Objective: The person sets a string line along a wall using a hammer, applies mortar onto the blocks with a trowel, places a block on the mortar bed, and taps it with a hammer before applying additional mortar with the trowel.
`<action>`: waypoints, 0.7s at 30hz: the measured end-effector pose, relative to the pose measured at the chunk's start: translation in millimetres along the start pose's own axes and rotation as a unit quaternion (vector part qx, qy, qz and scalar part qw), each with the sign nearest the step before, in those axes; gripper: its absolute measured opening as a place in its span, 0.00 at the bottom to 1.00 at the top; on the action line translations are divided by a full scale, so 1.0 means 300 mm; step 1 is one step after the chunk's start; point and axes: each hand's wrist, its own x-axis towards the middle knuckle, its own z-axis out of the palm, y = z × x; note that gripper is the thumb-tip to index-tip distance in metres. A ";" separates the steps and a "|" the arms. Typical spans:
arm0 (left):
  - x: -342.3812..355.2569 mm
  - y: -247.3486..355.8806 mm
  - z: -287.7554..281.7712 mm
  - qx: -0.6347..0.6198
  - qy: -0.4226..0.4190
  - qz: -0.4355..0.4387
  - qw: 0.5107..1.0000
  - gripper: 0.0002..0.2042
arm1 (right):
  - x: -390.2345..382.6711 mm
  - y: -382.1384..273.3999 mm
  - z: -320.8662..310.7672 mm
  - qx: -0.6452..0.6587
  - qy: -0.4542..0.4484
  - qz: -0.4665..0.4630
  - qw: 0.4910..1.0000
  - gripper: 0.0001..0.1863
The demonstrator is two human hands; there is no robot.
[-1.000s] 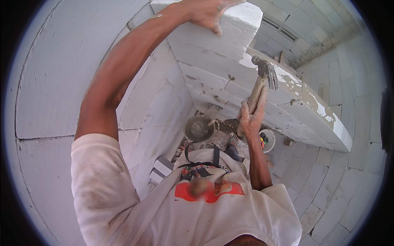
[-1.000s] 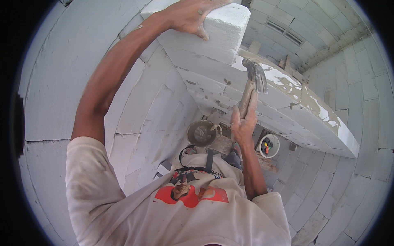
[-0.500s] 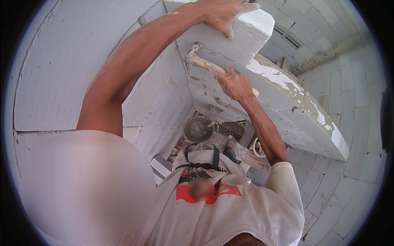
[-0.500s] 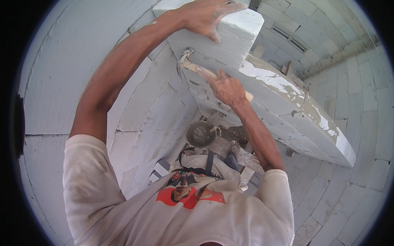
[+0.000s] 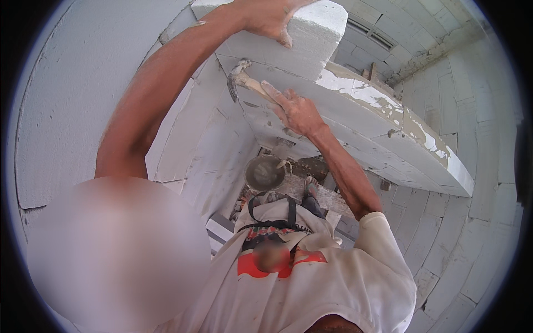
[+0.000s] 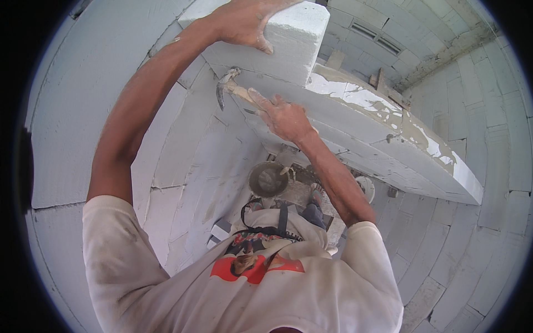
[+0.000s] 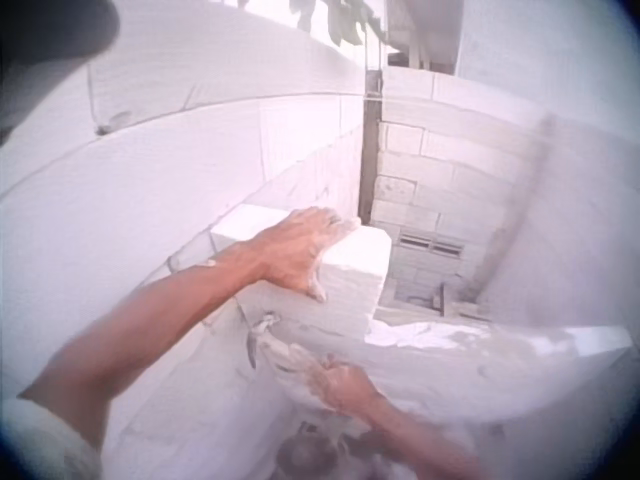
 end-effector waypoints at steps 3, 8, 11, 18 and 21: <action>0.000 -0.021 0.020 0.012 -0.004 0.005 1.000 0.54 | -0.147 -0.019 0.059 0.215 0.112 -0.007 0.970 0.28; 0.002 -0.003 0.011 -0.002 0.025 0.023 0.999 0.52 | -0.347 -0.166 -0.171 0.601 0.151 0.259 0.741 0.20; 0.004 -0.013 0.010 0.011 0.026 0.033 0.999 0.52 | -0.317 -0.133 -0.244 0.689 0.329 0.281 0.581 0.17; 0.041 -0.032 0.019 -0.003 0.007 0.073 0.997 0.53 | -0.225 -0.090 -0.198 0.729 0.204 0.379 0.533 0.18; -0.009 -0.051 0.008 0.009 0.020 0.061 0.998 0.54 | -0.217 -0.115 -0.191 0.740 0.249 0.368 0.506 0.17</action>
